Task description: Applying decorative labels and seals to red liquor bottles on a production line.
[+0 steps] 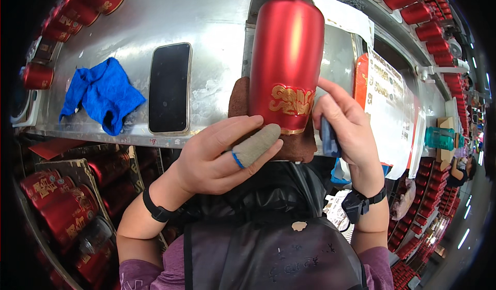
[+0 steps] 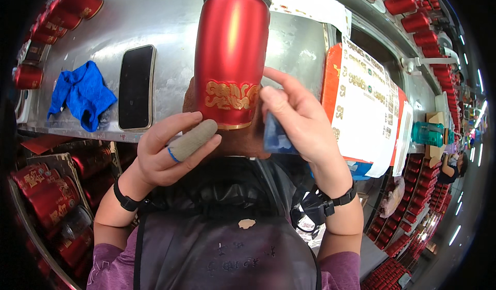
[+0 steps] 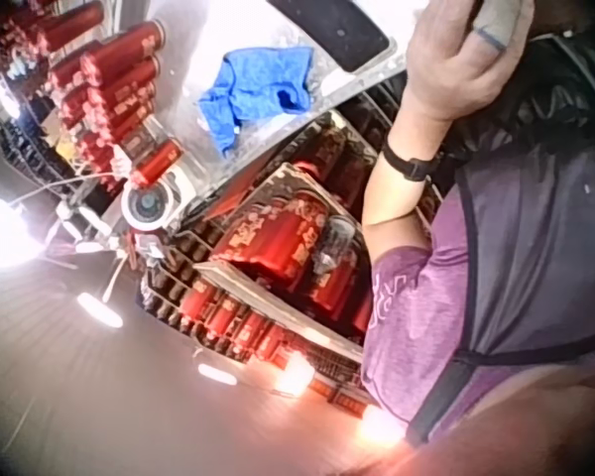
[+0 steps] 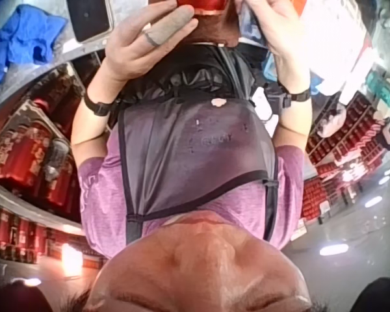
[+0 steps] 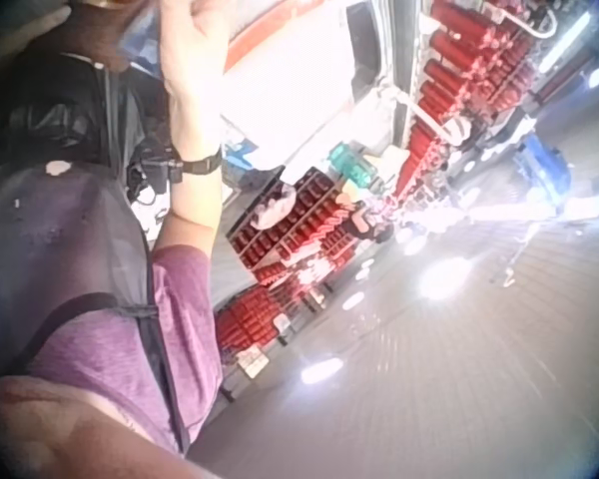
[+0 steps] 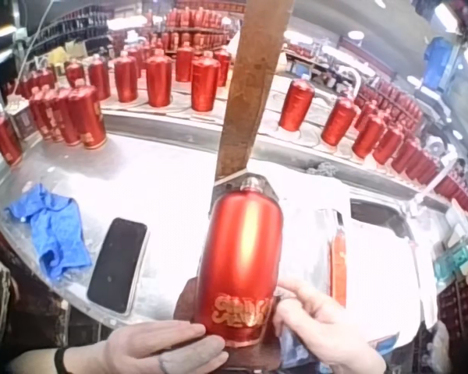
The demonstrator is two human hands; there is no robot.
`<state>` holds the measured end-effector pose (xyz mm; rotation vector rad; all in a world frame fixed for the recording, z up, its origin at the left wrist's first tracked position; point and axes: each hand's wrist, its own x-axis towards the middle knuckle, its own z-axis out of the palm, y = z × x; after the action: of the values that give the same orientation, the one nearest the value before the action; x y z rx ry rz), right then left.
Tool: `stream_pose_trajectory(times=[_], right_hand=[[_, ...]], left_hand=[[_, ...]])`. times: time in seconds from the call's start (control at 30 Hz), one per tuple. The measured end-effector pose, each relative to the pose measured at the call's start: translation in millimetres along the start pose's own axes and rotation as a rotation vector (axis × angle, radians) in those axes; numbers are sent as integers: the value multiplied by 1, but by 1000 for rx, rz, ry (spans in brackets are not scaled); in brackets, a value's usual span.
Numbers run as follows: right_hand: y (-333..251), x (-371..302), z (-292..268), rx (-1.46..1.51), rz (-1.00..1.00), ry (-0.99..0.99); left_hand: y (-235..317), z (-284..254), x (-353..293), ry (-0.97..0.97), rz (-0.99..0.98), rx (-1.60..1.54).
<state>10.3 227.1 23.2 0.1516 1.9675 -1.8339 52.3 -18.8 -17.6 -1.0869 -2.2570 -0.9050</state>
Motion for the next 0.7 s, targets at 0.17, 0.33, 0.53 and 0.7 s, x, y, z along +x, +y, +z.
stream_pose_trajectory(times=[0.17, 0.33, 0.53, 0.7], right_hand=[[-2, 7, 8, -5, -41, -81], [-12, 6, 13, -129, -26, -54], [-6, 10, 7, -146, -38, -52], [-5, 9, 8, -87, -39, -57]], left_hand=[[4, 5, 1, -6, -28, 50], [6, 9, 9, -14, 78, 64], [11, -1, -6, -44, 48, 57], [8, 4, -11, 29, 83, 134]])
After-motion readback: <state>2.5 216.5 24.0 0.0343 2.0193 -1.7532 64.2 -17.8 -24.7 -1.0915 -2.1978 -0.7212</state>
